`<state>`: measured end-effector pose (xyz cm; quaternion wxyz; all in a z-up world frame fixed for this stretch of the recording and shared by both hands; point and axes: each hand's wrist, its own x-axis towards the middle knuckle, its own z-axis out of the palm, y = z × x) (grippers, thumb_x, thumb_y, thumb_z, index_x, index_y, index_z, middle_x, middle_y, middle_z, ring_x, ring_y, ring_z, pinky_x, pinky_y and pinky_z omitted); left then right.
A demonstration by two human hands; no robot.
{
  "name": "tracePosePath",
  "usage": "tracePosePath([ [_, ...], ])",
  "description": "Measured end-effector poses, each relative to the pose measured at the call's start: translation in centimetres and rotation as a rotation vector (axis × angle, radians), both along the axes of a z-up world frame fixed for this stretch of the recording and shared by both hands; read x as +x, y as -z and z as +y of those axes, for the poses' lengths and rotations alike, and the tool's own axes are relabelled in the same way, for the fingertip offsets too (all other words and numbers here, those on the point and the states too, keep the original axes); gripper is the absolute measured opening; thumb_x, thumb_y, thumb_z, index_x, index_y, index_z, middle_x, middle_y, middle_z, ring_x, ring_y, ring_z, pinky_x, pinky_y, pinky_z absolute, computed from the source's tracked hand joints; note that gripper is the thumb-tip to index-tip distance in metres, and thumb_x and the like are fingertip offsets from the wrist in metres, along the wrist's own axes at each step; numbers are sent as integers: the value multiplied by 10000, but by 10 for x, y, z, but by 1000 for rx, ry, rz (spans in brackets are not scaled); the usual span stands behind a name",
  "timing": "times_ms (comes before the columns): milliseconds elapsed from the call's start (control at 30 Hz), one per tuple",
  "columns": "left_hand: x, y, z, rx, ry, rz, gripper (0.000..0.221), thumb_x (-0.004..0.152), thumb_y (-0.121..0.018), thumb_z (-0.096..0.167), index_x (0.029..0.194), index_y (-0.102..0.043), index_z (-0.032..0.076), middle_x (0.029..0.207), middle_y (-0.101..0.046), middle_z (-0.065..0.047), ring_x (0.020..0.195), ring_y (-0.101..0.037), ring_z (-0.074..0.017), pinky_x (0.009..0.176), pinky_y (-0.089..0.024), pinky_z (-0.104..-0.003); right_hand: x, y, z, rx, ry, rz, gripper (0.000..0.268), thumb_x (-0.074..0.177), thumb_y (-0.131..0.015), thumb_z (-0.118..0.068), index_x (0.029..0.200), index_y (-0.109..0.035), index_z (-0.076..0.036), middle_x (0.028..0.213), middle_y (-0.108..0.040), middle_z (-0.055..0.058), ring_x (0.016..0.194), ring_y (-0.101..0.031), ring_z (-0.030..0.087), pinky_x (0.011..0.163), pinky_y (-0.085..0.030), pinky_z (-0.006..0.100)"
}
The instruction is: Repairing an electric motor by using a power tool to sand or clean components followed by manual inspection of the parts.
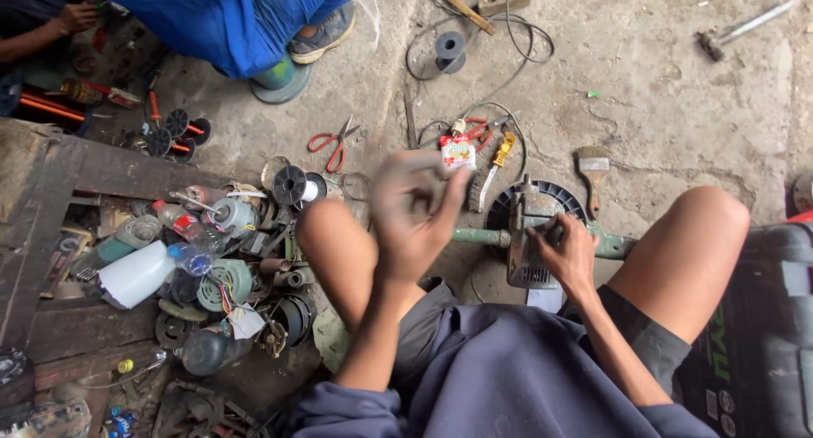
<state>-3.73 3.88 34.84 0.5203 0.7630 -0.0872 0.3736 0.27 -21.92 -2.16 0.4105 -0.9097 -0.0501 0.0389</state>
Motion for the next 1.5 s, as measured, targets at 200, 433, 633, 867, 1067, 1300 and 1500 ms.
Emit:
tracePosePath([
  [200, 25, 239, -16, 187, 1, 490, 297, 1133, -663, -24, 1406, -778, -7, 1087, -861, -250, 1080, -811, -534, 910, -664, -611, 26, -3, -6, -15, 3, -12, 388, 951, -947, -435, 1005, -755, -103, 962, -767, 179, 1037, -758, 485, 1003, -504, 753],
  [433, 4, 353, -43, 597, -172, 741, 674, 1197, -459, 715, 1093, -755, 118, 871, -813, -153, 897, -859, -367, 908, -632, -554, 21, -20, -3, 21, 7, 30, 338, 971, -937, -453, 999, -782, -154, 955, -773, 86, 997, -767, 385, 1089, -475, 691],
  [633, 10, 363, -44, 743, -142, 694, 833, 1218, -434, 667, 748, -796, 81, 638, -769, -196, 691, -838, -458, 771, -636, -612, 8, -19, 3, -37, -2, 59, 291, 956, -915, -432, 966, -758, -188, 930, -761, 72, 969, -772, 367, 1034, -497, 623],
  [867, 10, 347, -44, 769, -150, 770, 913, 1234, -386, 623, 676, -803, 33, 606, -746, -239, 697, -838, -478, 744, -650, -578, 3, -19, 8, 0, 18, 13, 347, 950, -933, -472, 979, -742, -184, 963, -759, 93, 997, -764, 390, 1036, -488, 632],
  [1067, 8, 348, -47, 766, -190, 795, 852, 1246, -413, 531, 696, -814, 18, 623, -758, -257, 705, -841, -486, 750, -647, -605, 30, -14, 5, 38, 39, -31, 333, 903, -949, -401, 958, -759, -133, 943, -764, 167, 980, -768, 461, 930, -541, 623],
  [1300, 17, 366, -46, 750, -290, 842, 739, 1215, -437, 391, 686, -836, 64, 668, -798, -231, 708, -847, -424, 777, -644, -527, 16, 17, 2, 43, -45, -9, 364, 834, -989, -354, 1013, -784, -111, 1044, -821, 187, 1100, -782, 486, 975, -555, 664],
  [1500, 18, 379, -44, 654, -358, 901, 718, 1175, -446, 421, 707, -850, 55, 682, -795, -230, 740, -851, -453, 777, -623, -536, 25, -9, 11, 27, -126, -4, 359, 872, -951, -530, 952, -743, -248, 993, -785, 35, 1081, -763, 363, 955, -516, 546],
])
